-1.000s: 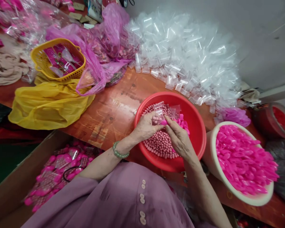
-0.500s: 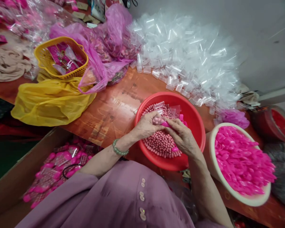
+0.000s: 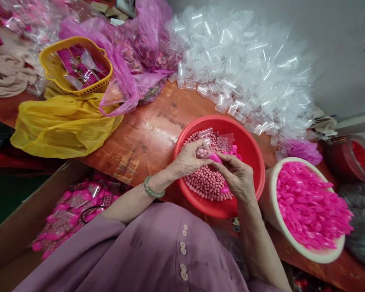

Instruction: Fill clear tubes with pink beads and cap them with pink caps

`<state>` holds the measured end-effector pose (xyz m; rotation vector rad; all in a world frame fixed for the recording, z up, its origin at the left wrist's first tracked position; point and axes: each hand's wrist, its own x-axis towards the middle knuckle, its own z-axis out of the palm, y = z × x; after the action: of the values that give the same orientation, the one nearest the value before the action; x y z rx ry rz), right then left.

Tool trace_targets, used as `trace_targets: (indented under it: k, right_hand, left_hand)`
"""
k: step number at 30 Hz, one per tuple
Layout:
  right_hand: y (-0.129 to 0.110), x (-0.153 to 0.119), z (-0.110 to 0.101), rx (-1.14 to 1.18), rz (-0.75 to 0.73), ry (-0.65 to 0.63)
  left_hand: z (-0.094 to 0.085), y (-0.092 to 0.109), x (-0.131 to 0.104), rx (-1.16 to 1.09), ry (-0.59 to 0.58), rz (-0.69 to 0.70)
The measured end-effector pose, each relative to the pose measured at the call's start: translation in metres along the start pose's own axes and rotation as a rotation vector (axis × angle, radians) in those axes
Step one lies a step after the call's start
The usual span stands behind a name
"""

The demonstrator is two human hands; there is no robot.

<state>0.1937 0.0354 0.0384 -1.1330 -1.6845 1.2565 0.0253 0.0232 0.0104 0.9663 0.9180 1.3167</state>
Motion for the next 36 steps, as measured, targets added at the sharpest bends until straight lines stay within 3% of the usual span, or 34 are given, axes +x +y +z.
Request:
trace_targets:
  k: [5, 10, 16, 20, 24, 36]
  right_hand:
    - [0.004, -0.002, 0.002, -0.106, -0.096, 0.023]
    - [0.002, 0.006, -0.005, -0.054, -0.059, 0.018]
    - [-0.014, 0.026, -0.007, 0.0, -0.198, 0.233]
    - [-0.023, 0.029, 0.01, -0.062, -0.221, 0.113]
    - [-0.023, 0.026, 0.019, -0.112, -0.239, 0.073]
    - [-0.027, 0.024, 0.008, -0.429, -0.337, 0.034]
  left_hand:
    - [-0.002, -0.004, 0.0, -0.035, 0.024, 0.031]
    - [0.001, -0.004, 0.003, -0.082, 0.014, 0.01]
    - [0.003, 0.003, 0.003, -0.144, -0.06, -0.056]
    - [0.004, 0.004, 0.001, -0.24, -0.104, -0.065]
    - [0.004, 0.0, 0.002, -0.339, -0.151, -0.102]
    - [0.003, -0.007, 0.008, -0.446, -0.153, -0.173]
